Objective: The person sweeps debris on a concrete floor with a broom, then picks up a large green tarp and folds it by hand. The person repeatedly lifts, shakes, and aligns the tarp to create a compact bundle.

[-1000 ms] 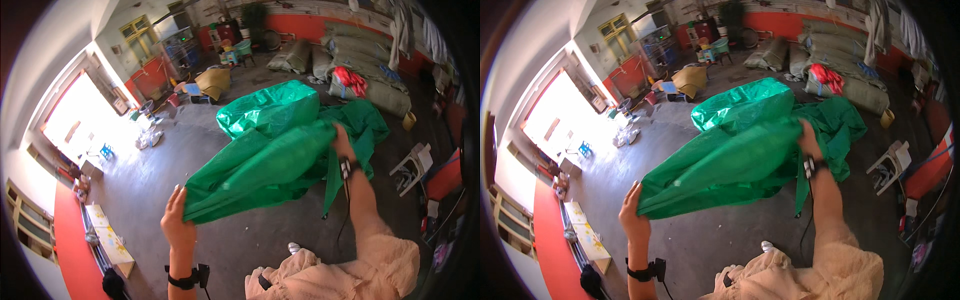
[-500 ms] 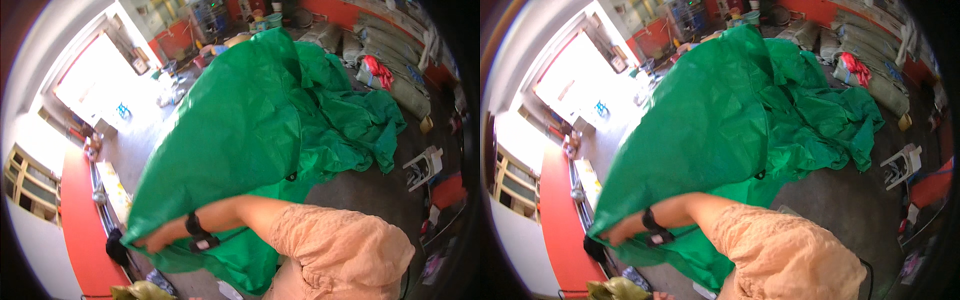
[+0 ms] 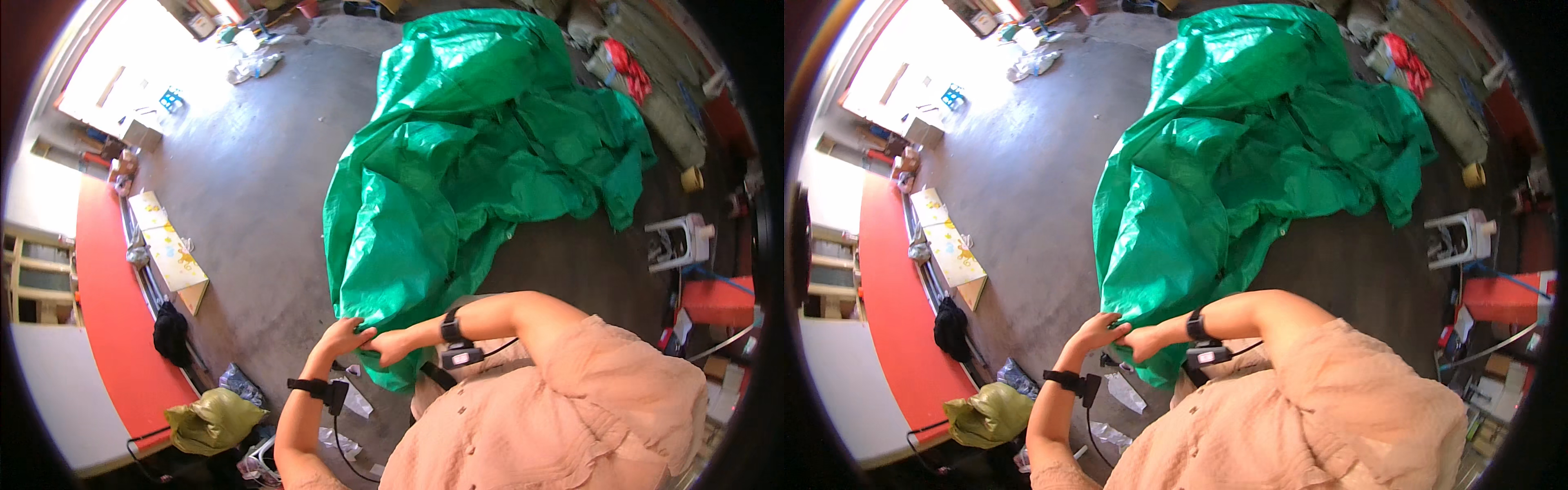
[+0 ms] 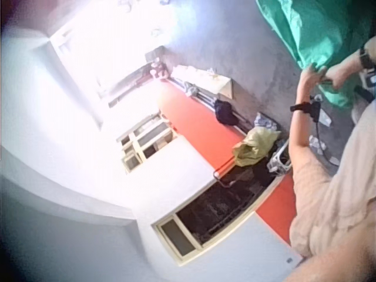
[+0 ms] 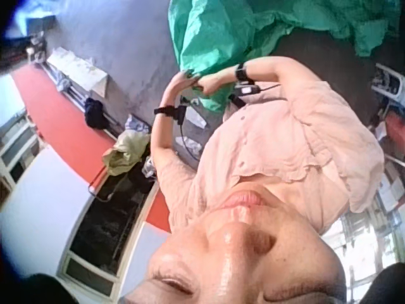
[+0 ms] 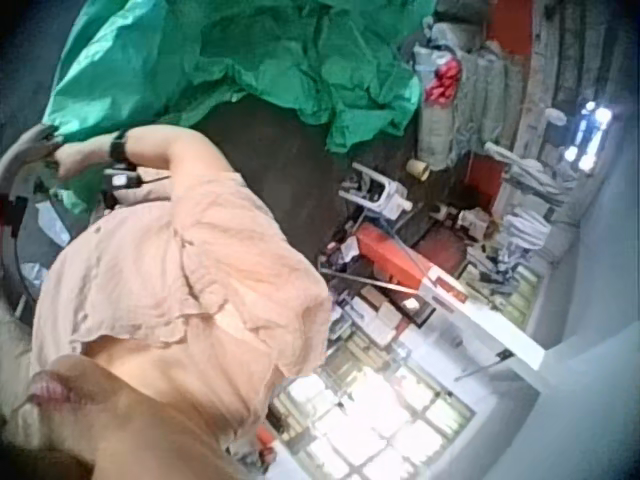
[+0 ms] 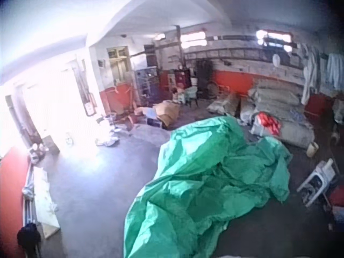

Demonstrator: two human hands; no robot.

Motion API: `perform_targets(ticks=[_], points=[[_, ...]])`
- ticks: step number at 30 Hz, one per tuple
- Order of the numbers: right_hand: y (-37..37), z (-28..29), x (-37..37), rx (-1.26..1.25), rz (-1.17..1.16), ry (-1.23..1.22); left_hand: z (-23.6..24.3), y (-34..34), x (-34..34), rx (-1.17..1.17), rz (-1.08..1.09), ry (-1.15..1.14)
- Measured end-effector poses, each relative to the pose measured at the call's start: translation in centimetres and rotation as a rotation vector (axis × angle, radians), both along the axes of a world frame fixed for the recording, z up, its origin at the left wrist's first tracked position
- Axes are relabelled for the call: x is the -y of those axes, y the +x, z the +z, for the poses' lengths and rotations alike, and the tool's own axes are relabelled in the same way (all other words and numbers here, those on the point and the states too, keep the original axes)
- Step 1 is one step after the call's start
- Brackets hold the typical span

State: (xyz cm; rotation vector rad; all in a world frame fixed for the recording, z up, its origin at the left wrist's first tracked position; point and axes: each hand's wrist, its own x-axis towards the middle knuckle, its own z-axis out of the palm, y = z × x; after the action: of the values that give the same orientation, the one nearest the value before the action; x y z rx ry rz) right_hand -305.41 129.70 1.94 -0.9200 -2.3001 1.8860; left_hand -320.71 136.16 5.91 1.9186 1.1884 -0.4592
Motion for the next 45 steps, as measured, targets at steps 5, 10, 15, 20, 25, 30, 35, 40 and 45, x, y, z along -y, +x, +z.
perform_targets(ticks=[5, 10, 15, 20, 25, 30, 35, 40, 45], points=[[6.1, -0.2, 3.3, -0.158, -0.114, -0.118, -2.3, 5.7, 2.0, -0.111, -0.294, 0.130], [12.5, -0.6, 6.8, -0.393, -0.278, -0.653, 0.5, 5.9, 1.4, 0.102, 0.004, 0.384], [22.2, -7.5, 11.6, -0.411, -0.886, -1.235, 16.6, 3.1, -1.6, 0.681, 0.625, 0.295], [21.1, -9.0, 12.5, -0.638, -1.329, -1.557, 29.8, -6.0, 1.2, 0.982, 0.746, 0.335], [16.9, -7.1, 8.2, -0.936, -1.443, -1.296, 34.2, -12.4, -0.4, 1.021, 0.698, 0.375], [11.9, -6.9, 2.6, -0.582, -1.550, -0.760, 39.0, -16.4, -0.3, 0.942, 0.779, 0.527], [12.8, -16.3, 0.5, -0.367, -1.895, -0.538, 41.1, -21.4, -4.1, 0.888, 0.667, 0.519], [12.6, -13.6, 0.1, -0.368, -2.019, -0.590, 40.7, -22.0, -2.8, 0.768, 0.778, 0.565], [13.2, -8.9, -1.6, -0.844, -1.533, -0.635, 39.8, -22.1, -2.9, 0.697, 0.831, 0.564]])
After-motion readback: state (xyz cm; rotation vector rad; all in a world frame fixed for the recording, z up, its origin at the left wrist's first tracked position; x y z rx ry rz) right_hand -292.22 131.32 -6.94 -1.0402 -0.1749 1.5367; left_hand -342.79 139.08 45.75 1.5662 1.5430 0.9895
